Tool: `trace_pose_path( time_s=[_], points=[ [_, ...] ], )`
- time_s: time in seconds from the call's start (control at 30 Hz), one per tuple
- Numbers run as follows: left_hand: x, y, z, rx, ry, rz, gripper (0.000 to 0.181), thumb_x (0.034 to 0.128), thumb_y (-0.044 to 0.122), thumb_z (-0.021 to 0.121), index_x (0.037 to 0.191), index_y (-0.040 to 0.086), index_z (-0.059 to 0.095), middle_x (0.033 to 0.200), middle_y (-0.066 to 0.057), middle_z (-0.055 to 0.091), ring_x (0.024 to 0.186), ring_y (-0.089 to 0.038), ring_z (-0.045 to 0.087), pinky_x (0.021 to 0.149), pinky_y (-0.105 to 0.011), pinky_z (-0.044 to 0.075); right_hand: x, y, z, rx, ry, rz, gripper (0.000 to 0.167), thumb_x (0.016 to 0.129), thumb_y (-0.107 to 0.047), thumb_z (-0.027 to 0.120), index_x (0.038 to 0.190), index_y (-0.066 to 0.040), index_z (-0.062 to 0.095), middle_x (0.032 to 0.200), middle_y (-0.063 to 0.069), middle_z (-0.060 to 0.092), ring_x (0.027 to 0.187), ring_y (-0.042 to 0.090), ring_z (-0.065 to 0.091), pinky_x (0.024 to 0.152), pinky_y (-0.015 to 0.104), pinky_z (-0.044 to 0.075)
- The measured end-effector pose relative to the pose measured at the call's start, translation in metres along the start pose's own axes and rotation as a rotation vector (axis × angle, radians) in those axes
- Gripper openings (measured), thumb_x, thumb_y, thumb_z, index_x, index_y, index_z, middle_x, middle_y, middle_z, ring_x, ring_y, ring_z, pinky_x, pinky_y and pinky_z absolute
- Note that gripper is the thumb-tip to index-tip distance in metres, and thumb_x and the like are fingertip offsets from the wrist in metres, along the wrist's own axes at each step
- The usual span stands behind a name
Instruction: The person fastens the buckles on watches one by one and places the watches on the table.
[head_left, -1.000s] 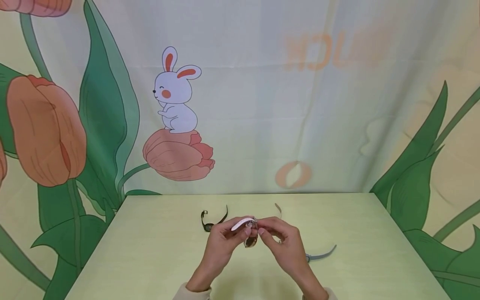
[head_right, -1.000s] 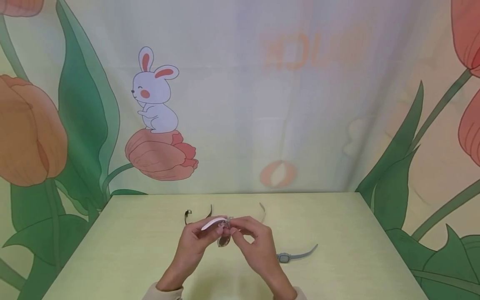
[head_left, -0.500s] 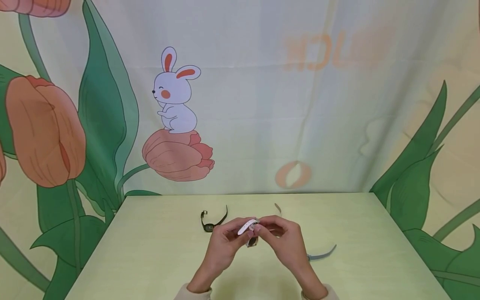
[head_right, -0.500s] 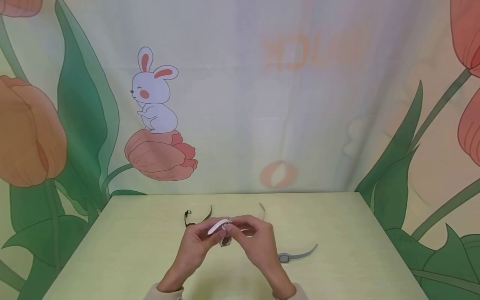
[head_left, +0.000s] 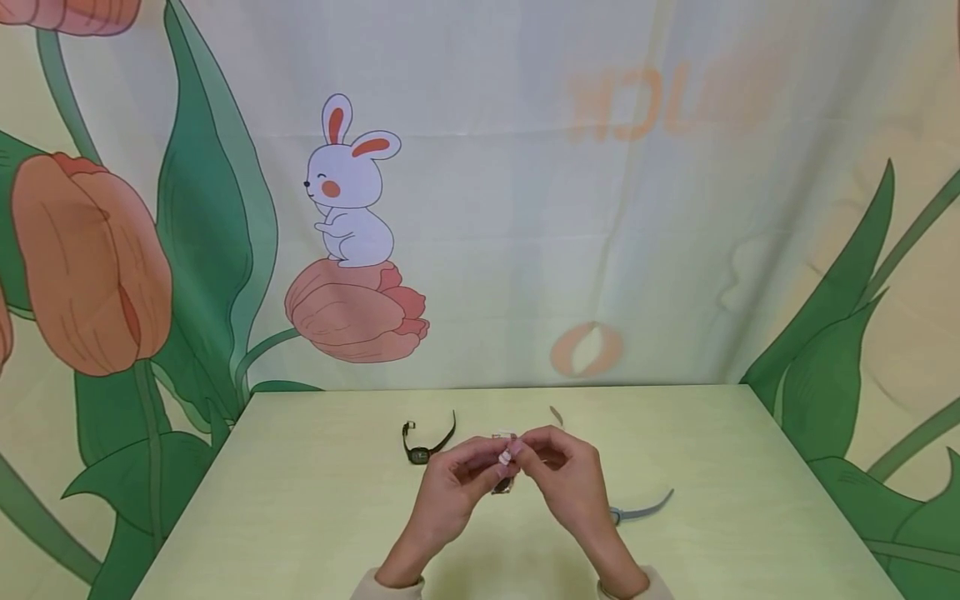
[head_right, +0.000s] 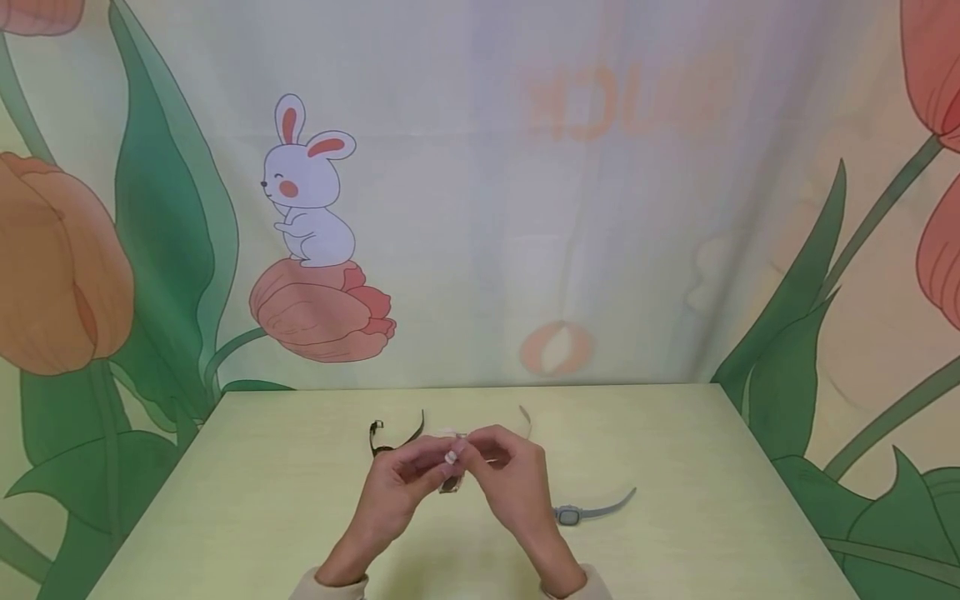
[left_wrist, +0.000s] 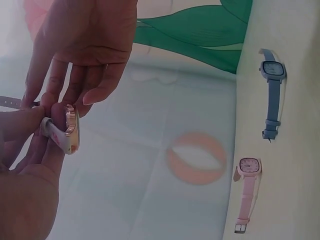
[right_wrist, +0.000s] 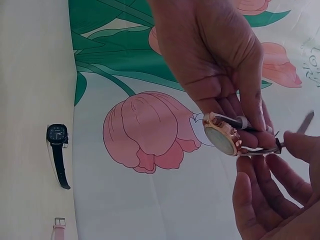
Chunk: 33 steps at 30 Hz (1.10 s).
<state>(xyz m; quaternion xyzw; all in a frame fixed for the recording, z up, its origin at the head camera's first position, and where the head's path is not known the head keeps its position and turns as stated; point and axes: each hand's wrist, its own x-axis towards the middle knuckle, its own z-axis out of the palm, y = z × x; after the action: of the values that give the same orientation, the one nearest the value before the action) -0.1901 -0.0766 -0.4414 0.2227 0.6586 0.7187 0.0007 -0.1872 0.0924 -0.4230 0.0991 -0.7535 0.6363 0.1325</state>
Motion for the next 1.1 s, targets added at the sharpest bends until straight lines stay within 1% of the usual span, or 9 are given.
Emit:
trace_pose_path(
  time_s=[0.13,0.2,0.27,0.4,0.53,0.63,0.8,0.87,1.1],
  points=[
    [0.0,0.0001,0.0005,0.021,0.0,-0.015,0.03,0.0917,0.004,0.066,0.121,0.002,0.066,0.114,-0.028,0.066,0.092,-0.009,0.071,0.078,-0.027,0.059,-0.0009,-0.0006,0.0005,-0.004,0.041,-0.06,0.011,0.087,-0.025,0.076,0.093,-0.015,0.074,0.092,0.002,0.074,0.081,0.009,0.069,0.069,0.024,0.057],
    [-0.0003,0.0006,0.0009,0.033,0.005,-0.025,0.029,0.092,0.004,0.066,0.121,0.003,0.067,0.114,-0.027,0.066,0.093,-0.007,0.071,0.079,-0.026,0.059,-0.0014,-0.0006,0.0007,0.005,0.05,-0.083,0.011,0.086,-0.022,0.076,0.093,-0.014,0.074,0.093,0.004,0.074,0.081,0.009,0.068,0.068,0.024,0.057],
    [-0.0009,0.0013,0.0011,0.046,0.01,-0.029,0.029,0.0924,0.005,0.066,0.121,0.003,0.067,0.114,-0.025,0.066,0.092,-0.007,0.07,0.079,-0.025,0.058,-0.0017,-0.0007,0.0006,0.021,0.044,-0.083,0.011,0.087,-0.021,0.076,0.093,-0.013,0.073,0.092,0.005,0.073,0.077,0.009,0.067,0.063,0.025,0.057],
    [-0.0021,0.0011,0.0007,0.051,0.005,-0.016,0.027,0.0946,0.01,0.064,0.121,0.003,0.066,0.115,-0.027,0.064,0.092,-0.006,0.068,0.08,-0.023,0.057,-0.0019,-0.0007,0.0001,0.052,0.021,-0.054,0.012,0.087,-0.02,0.075,0.092,-0.01,0.072,0.089,0.01,0.07,0.069,0.01,0.061,0.052,0.027,0.054],
    [-0.003,0.0006,0.0011,0.063,0.005,0.027,0.025,0.0975,0.014,0.061,0.119,0.001,0.066,0.11,-0.027,0.065,0.091,-0.007,0.067,0.077,-0.024,0.057,-0.0018,-0.0006,0.0,0.077,-0.006,-0.032,0.013,0.087,-0.019,0.075,0.092,-0.008,0.071,0.089,0.013,0.069,0.069,0.01,0.063,0.052,0.029,0.055],
    [-0.0032,0.0014,0.002,0.081,0.035,0.048,0.023,0.098,0.016,0.061,0.115,0.001,0.067,0.104,-0.026,0.067,0.087,-0.008,0.066,0.075,-0.026,0.057,-0.002,-0.0006,0.0007,0.088,-0.018,-0.021,0.014,0.087,-0.018,0.074,0.094,-0.006,0.07,0.089,0.014,0.07,0.072,0.011,0.066,0.054,0.03,0.057],
    [-0.0027,0.0013,0.0039,0.1,0.099,0.043,0.02,0.0971,0.016,0.062,0.111,0.003,0.068,0.102,-0.022,0.069,0.086,-0.009,0.067,0.075,-0.026,0.057,-0.0028,-0.001,0.0026,0.106,-0.025,-0.012,0.017,0.088,-0.018,0.073,0.097,-0.004,0.07,0.088,0.016,0.071,0.074,0.012,0.069,0.056,0.032,0.058],
    [-0.0023,0.0003,0.0044,0.11,0.116,0.044,0.02,0.0964,0.017,0.063,0.11,0.003,0.069,0.101,-0.02,0.07,0.086,-0.009,0.067,0.075,-0.025,0.057,-0.0032,-0.0013,0.0031,0.106,-0.023,-0.012,0.016,0.088,-0.018,0.074,0.096,-0.005,0.071,0.088,0.015,0.071,0.074,0.012,0.069,0.056,0.032,0.058],
    [-0.0019,-0.0011,0.0041,0.128,0.14,0.064,0.017,0.0946,0.018,0.066,0.106,0.006,0.071,0.096,-0.018,0.07,0.082,-0.01,0.067,0.073,-0.025,0.055,-0.0029,-0.0019,0.0036,0.108,-0.006,-0.012,0.009,0.087,-0.015,0.076,0.091,-0.009,0.071,0.083,0.012,0.071,0.072,0.013,0.07,0.053,0.032,0.058]
  ],
)
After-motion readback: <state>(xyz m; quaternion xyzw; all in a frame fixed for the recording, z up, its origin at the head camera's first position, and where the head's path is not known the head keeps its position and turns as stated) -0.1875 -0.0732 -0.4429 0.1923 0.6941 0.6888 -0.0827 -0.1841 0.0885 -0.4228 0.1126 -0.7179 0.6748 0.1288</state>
